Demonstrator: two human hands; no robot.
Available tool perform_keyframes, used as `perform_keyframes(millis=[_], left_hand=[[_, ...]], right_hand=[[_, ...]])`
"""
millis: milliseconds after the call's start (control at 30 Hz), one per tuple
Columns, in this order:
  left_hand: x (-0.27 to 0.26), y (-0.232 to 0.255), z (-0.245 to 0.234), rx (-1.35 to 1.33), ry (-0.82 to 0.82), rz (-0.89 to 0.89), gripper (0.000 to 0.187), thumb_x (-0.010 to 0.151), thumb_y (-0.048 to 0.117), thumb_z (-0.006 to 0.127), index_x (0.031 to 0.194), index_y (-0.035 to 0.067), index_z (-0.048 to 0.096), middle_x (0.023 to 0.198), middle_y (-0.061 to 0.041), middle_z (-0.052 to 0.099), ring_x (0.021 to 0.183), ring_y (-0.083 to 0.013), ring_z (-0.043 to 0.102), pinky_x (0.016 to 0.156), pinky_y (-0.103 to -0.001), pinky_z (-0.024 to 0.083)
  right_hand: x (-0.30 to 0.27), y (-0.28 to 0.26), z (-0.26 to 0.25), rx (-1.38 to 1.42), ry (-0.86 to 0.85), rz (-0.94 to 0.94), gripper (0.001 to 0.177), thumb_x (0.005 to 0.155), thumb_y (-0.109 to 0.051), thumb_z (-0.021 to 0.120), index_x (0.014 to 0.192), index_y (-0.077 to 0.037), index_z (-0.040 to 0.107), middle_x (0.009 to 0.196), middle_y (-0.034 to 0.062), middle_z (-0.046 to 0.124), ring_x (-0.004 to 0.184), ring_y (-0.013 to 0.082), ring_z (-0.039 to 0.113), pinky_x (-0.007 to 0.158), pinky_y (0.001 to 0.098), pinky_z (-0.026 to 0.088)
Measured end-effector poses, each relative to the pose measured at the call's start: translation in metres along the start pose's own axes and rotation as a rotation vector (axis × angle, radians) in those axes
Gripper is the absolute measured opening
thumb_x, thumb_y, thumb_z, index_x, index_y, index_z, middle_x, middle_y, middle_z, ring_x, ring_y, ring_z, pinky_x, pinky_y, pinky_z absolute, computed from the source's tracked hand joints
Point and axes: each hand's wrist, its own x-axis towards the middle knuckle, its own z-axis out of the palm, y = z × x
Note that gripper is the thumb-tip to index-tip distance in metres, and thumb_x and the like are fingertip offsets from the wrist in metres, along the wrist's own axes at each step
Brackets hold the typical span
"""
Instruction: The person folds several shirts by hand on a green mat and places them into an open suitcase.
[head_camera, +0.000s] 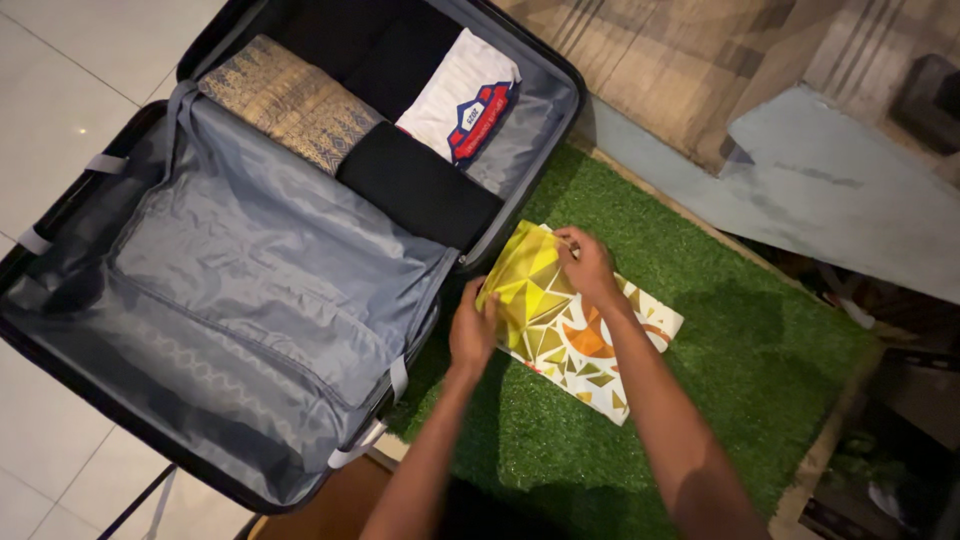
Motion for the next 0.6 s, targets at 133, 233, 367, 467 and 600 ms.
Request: perform_keyframes(millis=[133, 233, 367, 467, 600], left_hand=[[-0.026, 0.014, -0.008, 0.144, 0.044, -0.214, 0.054, 0.098, 0.037, 0.061, 0.145, 0.013, 0.051, 0.108, -0.025, 0.073, 0.099, -0.0446, 0.069, 0.083, -0.051, 0.053], [-0.055, 0.004, 0.000, 0.214, 0.243, -0.083, 0.061, 0.096, 0.033, 0.068, 0.146, 0.005, 0.048, 0.109, -0.028, 0.068, 0.097, -0.0432, 0.067, 0.084, -0.050, 0.053], [-0.085, -0.021, 0.022, -0.121, 0.361, -0.197, 0.058, 0.093, 0.019, 0.071, 0.141, -0.002, 0.047, 0.118, -0.018, 0.061, 0.097, -0.0270, 0.066, 0.080, -0.039, 0.058], [-0.088, -0.032, 0.038, -0.337, 0.307, -0.247, 0.057, 0.090, 0.014, 0.072, 0.141, 0.000, 0.050, 0.114, -0.012, 0.067, 0.091, -0.0201, 0.069, 0.080, -0.035, 0.058], [-0.076, -0.036, 0.041, -0.398, 0.275, -0.375, 0.056, 0.089, 0.016, 0.072, 0.139, 0.002, 0.051, 0.102, -0.006, 0.069, 0.081, -0.0141, 0.069, 0.074, -0.031, 0.057]], right_hand=[[-0.003, -0.011, 0.002, -0.144, 0.077, -0.113, 0.027, 0.093, -0.017, 0.071, 0.118, -0.009, 0.073, 0.105, 0.0140, 0.066, 0.098, 0.0308, 0.065, 0.084, 0.0405, 0.054], [-0.002, -0.020, 0.001, -0.245, 0.078, -0.213, 0.034, 0.091, -0.020, 0.074, 0.122, -0.008, 0.072, 0.112, 0.0151, 0.064, 0.107, 0.0350, 0.060, 0.092, 0.0443, 0.050], [-0.004, -0.026, -0.002, -0.306, 0.010, -0.283, 0.045, 0.089, -0.026, 0.074, 0.128, -0.005, 0.069, 0.123, 0.0170, 0.063, 0.113, 0.0364, 0.057, 0.096, 0.0477, 0.046], [-0.004, -0.027, -0.001, -0.390, -0.033, -0.324, 0.054, 0.091, -0.034, 0.074, 0.132, 0.000, 0.065, 0.127, 0.0186, 0.062, 0.115, 0.0369, 0.055, 0.096, 0.0487, 0.044], [-0.002, -0.025, -0.003, -0.341, -0.068, -0.346, 0.059, 0.093, -0.039, 0.074, 0.136, 0.001, 0.065, 0.124, 0.0170, 0.062, 0.115, 0.0363, 0.055, 0.098, 0.0474, 0.044]])
